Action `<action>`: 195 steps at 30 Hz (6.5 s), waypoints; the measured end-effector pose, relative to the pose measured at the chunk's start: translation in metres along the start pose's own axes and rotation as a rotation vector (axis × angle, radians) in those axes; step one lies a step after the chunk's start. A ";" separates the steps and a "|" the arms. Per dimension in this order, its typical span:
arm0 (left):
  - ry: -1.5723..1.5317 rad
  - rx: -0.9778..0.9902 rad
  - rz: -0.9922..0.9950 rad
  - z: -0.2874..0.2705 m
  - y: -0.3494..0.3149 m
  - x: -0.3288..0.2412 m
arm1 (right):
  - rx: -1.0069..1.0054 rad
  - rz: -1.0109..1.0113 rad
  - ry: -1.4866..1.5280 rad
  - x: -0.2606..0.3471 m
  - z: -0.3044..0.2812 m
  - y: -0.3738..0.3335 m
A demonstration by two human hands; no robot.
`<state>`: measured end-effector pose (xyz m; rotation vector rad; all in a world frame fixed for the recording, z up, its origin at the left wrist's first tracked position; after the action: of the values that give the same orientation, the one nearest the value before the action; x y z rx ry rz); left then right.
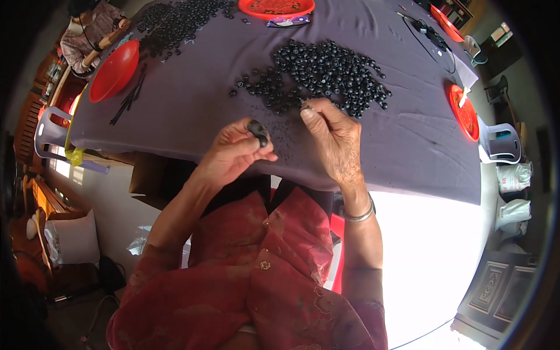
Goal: Manually inspecting and sorting small black plastic beads on a table.
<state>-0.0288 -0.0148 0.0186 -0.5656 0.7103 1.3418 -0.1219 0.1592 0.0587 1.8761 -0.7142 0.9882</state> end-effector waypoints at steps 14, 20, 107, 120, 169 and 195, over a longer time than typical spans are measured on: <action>-0.016 0.036 -0.087 -0.015 0.002 0.004 | 0.267 -0.121 0.143 0.012 0.039 -0.015; -0.206 0.088 -0.155 -0.022 0.000 0.014 | 0.195 0.113 0.310 0.011 0.048 -0.021; -0.145 0.010 0.095 0.006 -0.006 -0.008 | 0.266 -0.418 -0.303 0.034 0.024 -0.013; -0.036 -0.012 0.011 0.011 -0.004 -0.008 | 0.046 -0.036 -0.061 -0.005 -0.002 0.002; -0.123 -0.049 -0.024 0.010 -0.019 -0.004 | 0.209 -0.320 0.181 0.019 0.038 -0.003; -0.114 0.020 -0.054 0.002 -0.024 0.001 | 0.388 -0.074 0.516 0.015 0.038 -0.014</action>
<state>-0.0047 -0.0164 0.0190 -0.4845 0.6106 1.3044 -0.0898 0.1309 0.0544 1.8271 -0.1500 1.5659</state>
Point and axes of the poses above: each hand's wrist, its own y-axis towards the middle knuckle, its own z-axis out of the palm, x = y × z, the point moved 1 cm from there along y, towards the middle knuckle, and after that the axes turned 5 degrees about -z, right-handed, at the moved point
